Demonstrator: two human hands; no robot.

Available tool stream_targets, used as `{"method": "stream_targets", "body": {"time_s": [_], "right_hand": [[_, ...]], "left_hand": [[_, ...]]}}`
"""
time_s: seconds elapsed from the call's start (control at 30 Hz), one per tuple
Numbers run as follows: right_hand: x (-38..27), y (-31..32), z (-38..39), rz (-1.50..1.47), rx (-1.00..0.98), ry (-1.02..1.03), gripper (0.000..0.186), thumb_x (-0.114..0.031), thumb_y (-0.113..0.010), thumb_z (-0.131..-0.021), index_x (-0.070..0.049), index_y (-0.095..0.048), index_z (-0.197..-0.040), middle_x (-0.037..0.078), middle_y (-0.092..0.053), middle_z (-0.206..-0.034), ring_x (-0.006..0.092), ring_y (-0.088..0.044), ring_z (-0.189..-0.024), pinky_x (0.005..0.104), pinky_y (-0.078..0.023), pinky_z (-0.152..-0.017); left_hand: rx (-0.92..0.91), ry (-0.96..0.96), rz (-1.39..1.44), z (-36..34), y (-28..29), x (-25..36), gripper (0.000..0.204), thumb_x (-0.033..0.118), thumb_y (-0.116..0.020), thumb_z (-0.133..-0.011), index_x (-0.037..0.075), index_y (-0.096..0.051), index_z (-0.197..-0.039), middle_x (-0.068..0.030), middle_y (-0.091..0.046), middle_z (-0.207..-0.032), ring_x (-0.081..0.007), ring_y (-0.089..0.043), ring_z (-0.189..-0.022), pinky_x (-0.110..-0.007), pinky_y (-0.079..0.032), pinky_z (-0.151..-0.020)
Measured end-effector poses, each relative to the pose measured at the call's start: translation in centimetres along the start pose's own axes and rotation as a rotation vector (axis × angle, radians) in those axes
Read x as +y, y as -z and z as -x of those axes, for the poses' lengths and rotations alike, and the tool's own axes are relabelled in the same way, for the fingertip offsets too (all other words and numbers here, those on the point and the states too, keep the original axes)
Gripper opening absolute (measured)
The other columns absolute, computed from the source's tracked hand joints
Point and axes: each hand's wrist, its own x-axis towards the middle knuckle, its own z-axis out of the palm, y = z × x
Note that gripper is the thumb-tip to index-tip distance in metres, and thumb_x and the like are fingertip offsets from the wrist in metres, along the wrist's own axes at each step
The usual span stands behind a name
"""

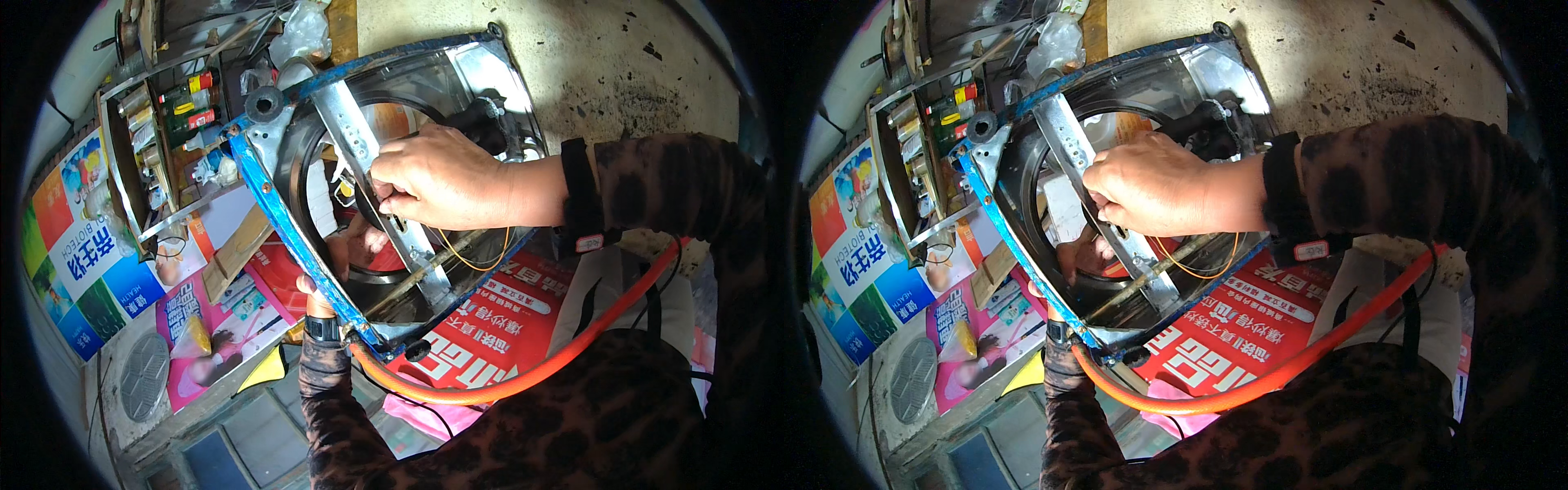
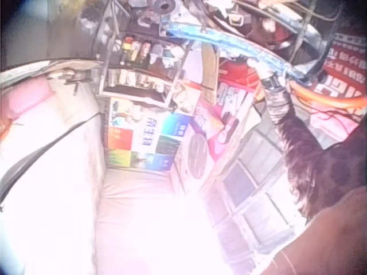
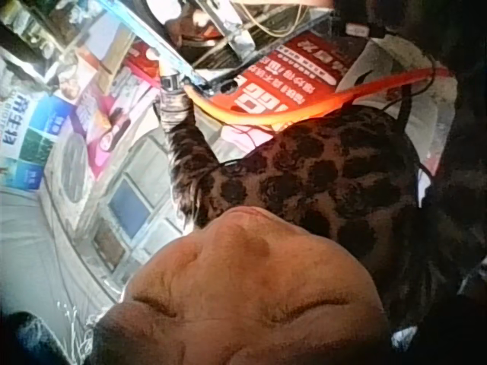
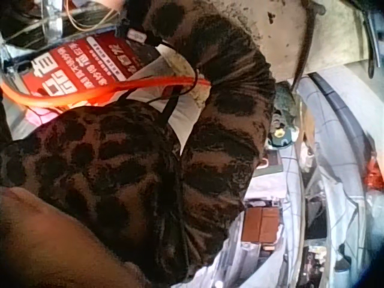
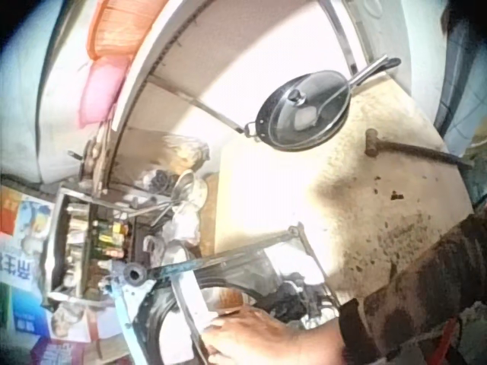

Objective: The person disassembles a portable gas stove, removes the burner and internal components, and reassembles the unit. They then wash their hands in a metal basin and wipe the stove surface with a cloth.

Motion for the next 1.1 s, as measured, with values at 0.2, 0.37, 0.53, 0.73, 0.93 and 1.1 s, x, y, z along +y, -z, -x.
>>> {"method": "stream_targets", "body": {"time_s": [0.2,0.37,0.53,0.73,0.93,1.1], "right_hand": [[-0.7,0.6,-0.1,0.033,0.006,-0.003,0.013,-0.018,-0.069,-0.084,-0.005,-0.067,-0.085,0.012,-0.071,-0.088,0.0323,-0.071,-0.085,0.0469,-0.055,-0.078],[-0.1,1.6,-0.2,-0.104,-0.036,0.032,0.008,-0.011,-0.068,-0.084,-0.003,-0.069,-0.087,0.014,-0.072,-0.083,0.0317,-0.072,-0.081,0.0432,-0.056,-0.075],[0.4,5.3,0.1,-0.164,-0.052,-0.011,0.009,-0.008,-0.068,-0.088,-0.001,-0.07,-0.094,0.015,-0.073,-0.082,0.0244,-0.073,-0.072,0.037,-0.056,-0.068],[-2.8,11.7,1.8,-0.161,-0.133,-0.29,0.021,-0.017,-0.061,-0.099,0.001,-0.068,-0.108,0.011,-0.073,-0.091,0.018,-0.072,-0.08,0.0327,-0.056,-0.071],[-7.7,16.4,3.8,-0.331,-0.266,-0.409,0.046,-0.037,-0.053,-0.106,0.004,-0.059,-0.127,0.016,-0.067,-0.113,0.024,-0.071,-0.098,0.036,-0.06,-0.082],[-11.2,19.9,7.5,-0.423,-0.271,-0.433,0.063,-0.05,-0.053,-0.104,0.003,-0.05,-0.138,0.022,-0.06,-0.13,0.0313,-0.066,-0.112,0.0421,-0.059,-0.092]], "left_hand": [[0.059,-0.047,-0.005,0.5,-0.5,-0.3,0.085,0.016,-0.081,-0.061,0.006,-0.046,-0.138,-0.0084,-0.062,-0.119,-0.0238,-0.06,-0.108,-0.037,-0.048,-0.095],[0.085,-0.061,-0.021,0.3,-0.9,-0.8,0.079,0.021,-0.081,-0.066,0.004,-0.049,-0.137,-0.0095,-0.064,-0.118,-0.0239,-0.063,-0.106,-0.037,-0.051,-0.093],[0.119,-0.089,-0.041,-0.4,-2.3,-0.8,0.074,0.026,-0.081,-0.071,0.002,-0.052,-0.135,-0.0106,-0.067,-0.117,-0.0241,-0.066,-0.103,-0.037,-0.054,-0.09],[0.226,-0.138,-0.123,-1.8,-7.7,0.1,0.069,0.032,-0.08,-0.077,-0.001,-0.055,-0.133,-0.0119,-0.07,-0.115,-0.0242,-0.069,-0.1,-0.037,-0.057,-0.087],[0.414,-0.17,-0.3,-4.9,-17.2,0.5,0.067,0.038,-0.08,-0.083,-0.003,-0.059,-0.132,-0.0132,-0.073,-0.114,-0.0244,-0.073,-0.097,-0.037,-0.061,-0.084],[0.339,-0.015,-0.495,-11.5,-26.4,0.3,0.059,0.034,-0.077,-0.089,-0.001,-0.058,-0.133,-0.0105,-0.071,-0.119,-0.0192,-0.071,-0.101,-0.033,-0.059,-0.089]]}}
